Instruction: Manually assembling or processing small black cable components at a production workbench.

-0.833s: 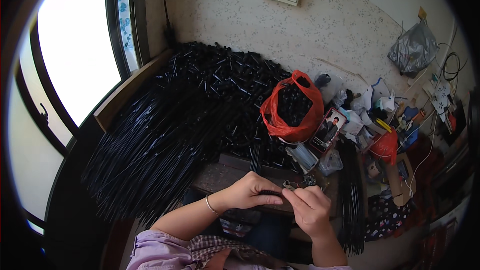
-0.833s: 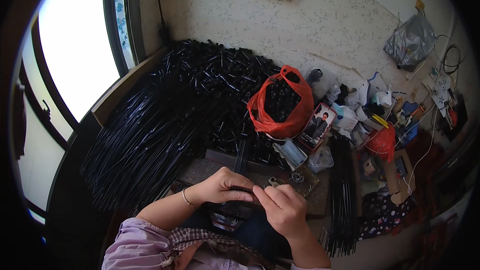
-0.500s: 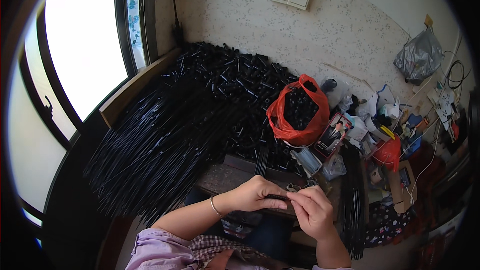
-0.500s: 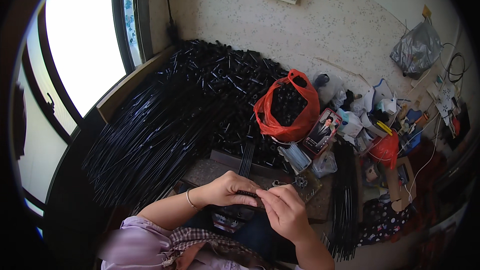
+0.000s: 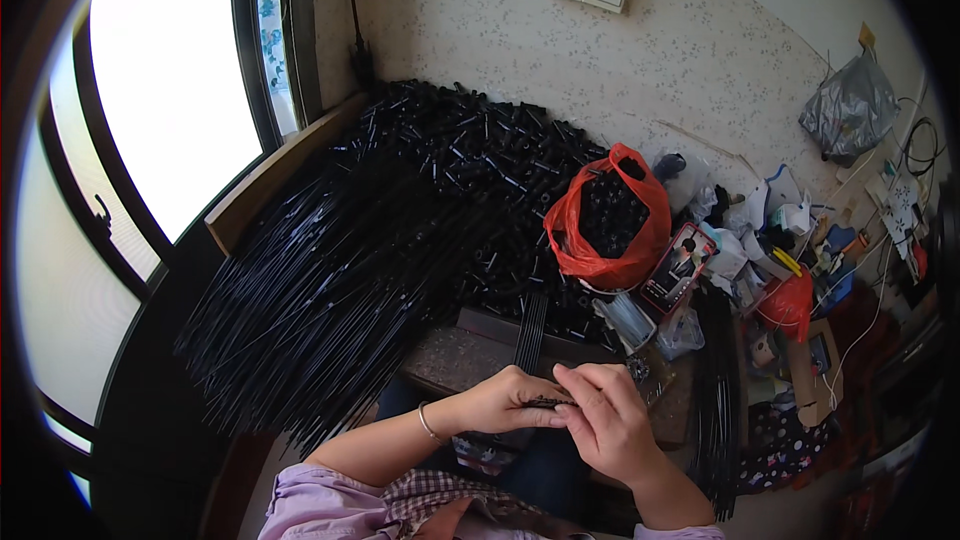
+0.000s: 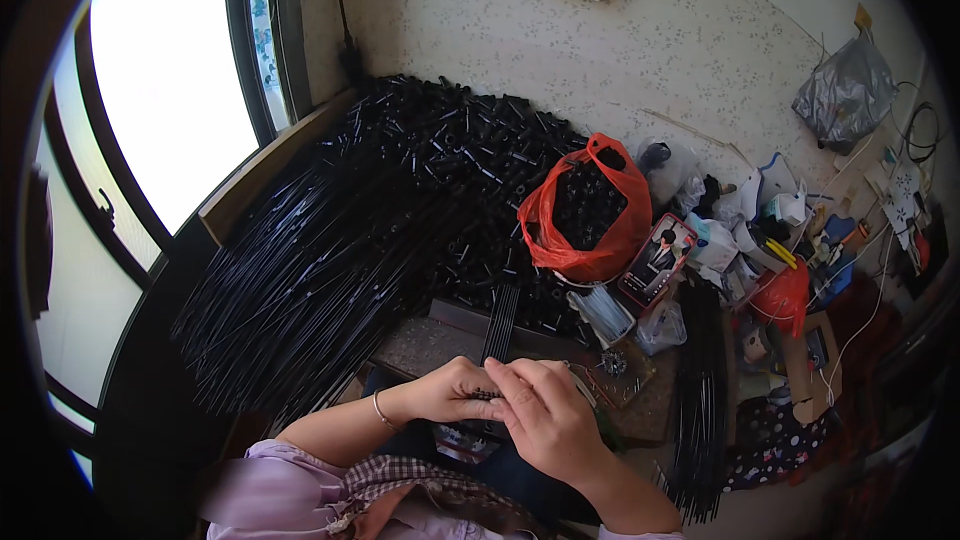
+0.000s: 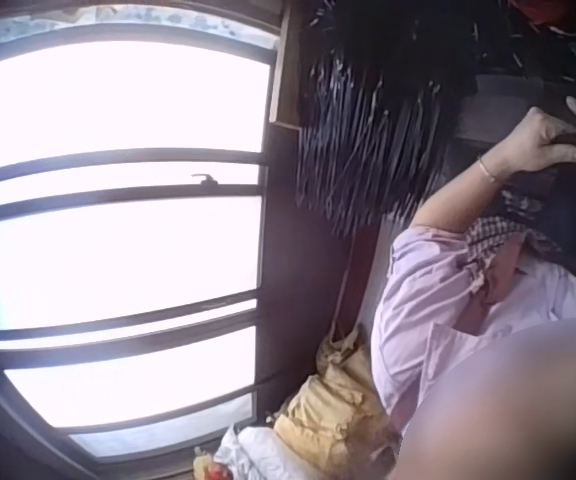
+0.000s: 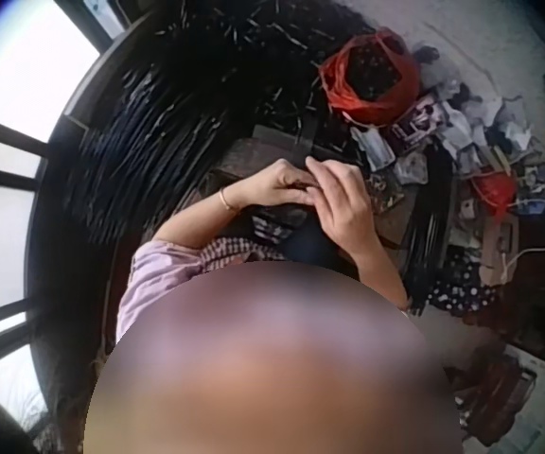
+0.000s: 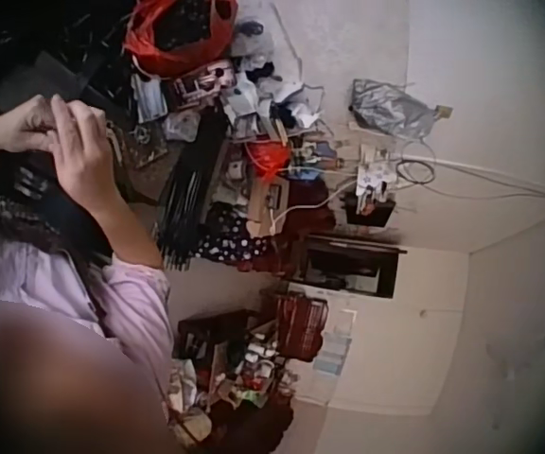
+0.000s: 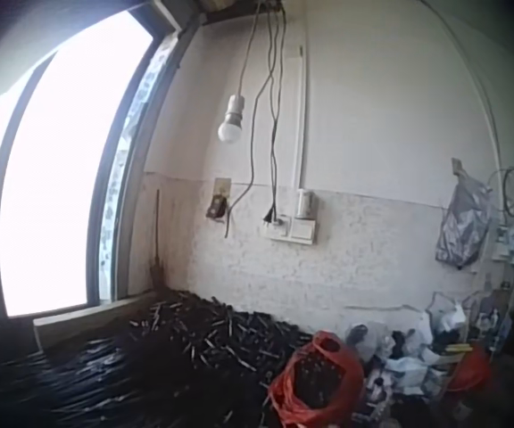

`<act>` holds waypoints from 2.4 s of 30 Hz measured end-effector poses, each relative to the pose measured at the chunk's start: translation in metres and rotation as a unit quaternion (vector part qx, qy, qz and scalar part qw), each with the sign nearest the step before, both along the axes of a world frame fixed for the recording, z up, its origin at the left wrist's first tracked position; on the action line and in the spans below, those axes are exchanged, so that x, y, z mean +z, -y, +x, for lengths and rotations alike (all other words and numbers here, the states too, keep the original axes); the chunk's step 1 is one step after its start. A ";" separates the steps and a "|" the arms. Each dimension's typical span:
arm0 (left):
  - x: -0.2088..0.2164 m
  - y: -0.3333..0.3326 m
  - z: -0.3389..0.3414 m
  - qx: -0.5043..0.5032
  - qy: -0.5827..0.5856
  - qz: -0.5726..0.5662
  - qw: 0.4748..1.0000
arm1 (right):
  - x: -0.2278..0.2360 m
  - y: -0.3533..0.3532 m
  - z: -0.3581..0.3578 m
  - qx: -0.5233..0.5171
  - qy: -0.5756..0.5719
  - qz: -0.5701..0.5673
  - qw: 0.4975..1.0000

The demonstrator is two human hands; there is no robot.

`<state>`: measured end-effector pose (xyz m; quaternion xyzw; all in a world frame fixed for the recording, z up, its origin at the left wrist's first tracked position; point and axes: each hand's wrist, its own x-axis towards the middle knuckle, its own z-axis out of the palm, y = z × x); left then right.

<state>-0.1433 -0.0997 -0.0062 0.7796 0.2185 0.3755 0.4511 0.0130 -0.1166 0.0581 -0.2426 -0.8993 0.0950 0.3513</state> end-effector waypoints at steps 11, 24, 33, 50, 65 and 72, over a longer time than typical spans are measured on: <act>0.002 -0.011 0.002 -0.021 0.061 0.040 0.997 | -0.003 0.002 0.012 -0.079 -0.014 -0.033 0.996; 0.000 -0.009 -0.002 -0.001 0.059 0.099 0.993 | -0.006 -0.010 0.009 0.013 -0.012 0.012 1.000; -0.028 -0.008 0.003 0.023 -0.001 -0.001 1.000 | -0.006 -0.010 -0.012 0.049 0.029 0.015 0.998; -0.095 -0.002 -0.004 0.113 -0.433 0.251 0.858 | -0.047 -0.084 0.009 -0.023 -0.085 -0.353 0.932; -0.101 -0.018 -0.005 0.103 -0.422 0.208 0.876 | -0.116 -0.176 0.072 -0.286 0.016 -0.031 0.958; -0.108 -0.033 -0.004 0.084 -0.435 0.187 0.877 | -0.145 -0.187 0.024 -0.193 0.052 -0.202 0.959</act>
